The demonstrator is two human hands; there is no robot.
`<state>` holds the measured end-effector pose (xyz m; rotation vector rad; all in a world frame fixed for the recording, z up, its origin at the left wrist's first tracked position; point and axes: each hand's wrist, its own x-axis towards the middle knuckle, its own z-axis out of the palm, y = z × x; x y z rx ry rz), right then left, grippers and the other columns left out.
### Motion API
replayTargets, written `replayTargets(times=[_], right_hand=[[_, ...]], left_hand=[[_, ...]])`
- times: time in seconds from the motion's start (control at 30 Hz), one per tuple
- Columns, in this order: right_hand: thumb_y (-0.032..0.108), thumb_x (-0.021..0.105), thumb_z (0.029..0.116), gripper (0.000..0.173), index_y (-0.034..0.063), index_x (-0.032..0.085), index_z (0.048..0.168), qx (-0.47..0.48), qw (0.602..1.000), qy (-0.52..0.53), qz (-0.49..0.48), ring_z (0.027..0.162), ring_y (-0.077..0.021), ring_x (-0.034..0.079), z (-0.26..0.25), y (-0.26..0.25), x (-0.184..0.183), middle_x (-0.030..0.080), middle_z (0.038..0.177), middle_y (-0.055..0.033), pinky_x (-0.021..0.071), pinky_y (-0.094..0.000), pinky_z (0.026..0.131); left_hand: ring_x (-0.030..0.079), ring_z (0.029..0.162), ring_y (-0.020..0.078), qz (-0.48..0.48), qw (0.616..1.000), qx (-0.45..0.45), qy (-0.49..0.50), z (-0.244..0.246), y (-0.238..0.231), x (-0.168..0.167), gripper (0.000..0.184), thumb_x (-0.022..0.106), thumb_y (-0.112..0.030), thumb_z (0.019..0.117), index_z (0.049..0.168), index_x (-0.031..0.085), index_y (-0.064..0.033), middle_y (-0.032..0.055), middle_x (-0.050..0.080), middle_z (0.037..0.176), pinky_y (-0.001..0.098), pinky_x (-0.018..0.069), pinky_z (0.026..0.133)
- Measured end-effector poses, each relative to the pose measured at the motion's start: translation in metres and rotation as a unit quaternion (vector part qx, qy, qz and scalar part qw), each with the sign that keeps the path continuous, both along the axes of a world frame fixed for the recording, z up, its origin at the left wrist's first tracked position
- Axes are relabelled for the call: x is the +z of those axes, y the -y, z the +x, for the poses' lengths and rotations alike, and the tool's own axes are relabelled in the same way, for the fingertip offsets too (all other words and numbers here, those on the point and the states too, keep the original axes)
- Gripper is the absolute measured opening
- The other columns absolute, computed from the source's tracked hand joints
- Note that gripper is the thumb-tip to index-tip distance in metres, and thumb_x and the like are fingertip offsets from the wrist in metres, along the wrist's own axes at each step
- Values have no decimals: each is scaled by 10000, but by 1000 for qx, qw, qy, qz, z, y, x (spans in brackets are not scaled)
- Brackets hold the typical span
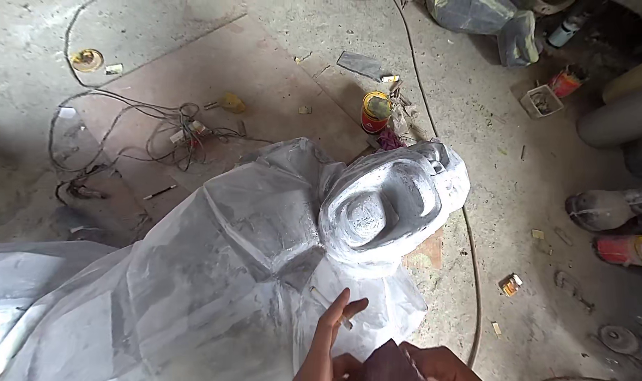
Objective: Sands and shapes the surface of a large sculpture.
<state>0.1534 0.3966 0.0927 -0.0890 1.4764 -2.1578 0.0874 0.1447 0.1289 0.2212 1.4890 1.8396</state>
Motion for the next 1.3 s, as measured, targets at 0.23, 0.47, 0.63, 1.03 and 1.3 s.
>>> replayTargets(times=[0.23, 0.47, 0.63, 1.03, 1.3], right_hand=[[203, 797, 873, 293, -44, 718, 1012, 61, 998, 23, 11, 1106, -162, 637, 4, -17, -24, 667, 1177, -118, 556, -370, 955], [641, 656, 892, 806, 157, 439, 1499, 114, 984, 98, -98, 1333, -256, 541, -24, -41, -63, 517, 1505, -103, 501, -443, 1042], [280, 720, 961, 311, 45, 671, 1158, 267, 954, 113, -77, 925, -121, 698, -69, -28, -49, 727, 1024, -53, 593, -339, 825], [75, 637, 892, 453, 65, 553, 1337, 387, 899, 173, -111, 978, -11, 635, -104, -7, -66, 676, 1105, 22, 540, -265, 889], [370, 487, 999, 420, 134, 543, 1342, 77, 936, 340, 49, 807, -160, 649, -107, -8, -91, 654, 1049, -62, 569, -351, 716]], left_hand=[[660, 1120, 258, -78, 989, 5, -124, 6, -11, 6, 1084, 758, 6, 799, 1600, 29, 47, 296, 354, 1559, 400, 609, 822], [595, 1298, 303, -144, 966, -112, -182, -7, -36, 13, 996, 706, 19, 861, 1606, 46, 61, 293, 335, 1597, 422, 588, 953], [708, 1022, 212, -196, 951, -151, -184, -26, -43, 11, 1045, 725, -42, 872, 1623, 2, 22, 234, 243, 1664, 383, 611, 821], [635, 1240, 251, -149, 948, -218, -178, -50, -47, -14, 1093, 754, -50, 862, 1631, -22, -4, 224, 152, 1693, 387, 590, 954], [632, 1230, 205, -360, 868, 22, -341, -107, 35, -85, 1144, 796, -521, 820, 1658, 55, -281, 39, 289, 1678, 448, 587, 937]])
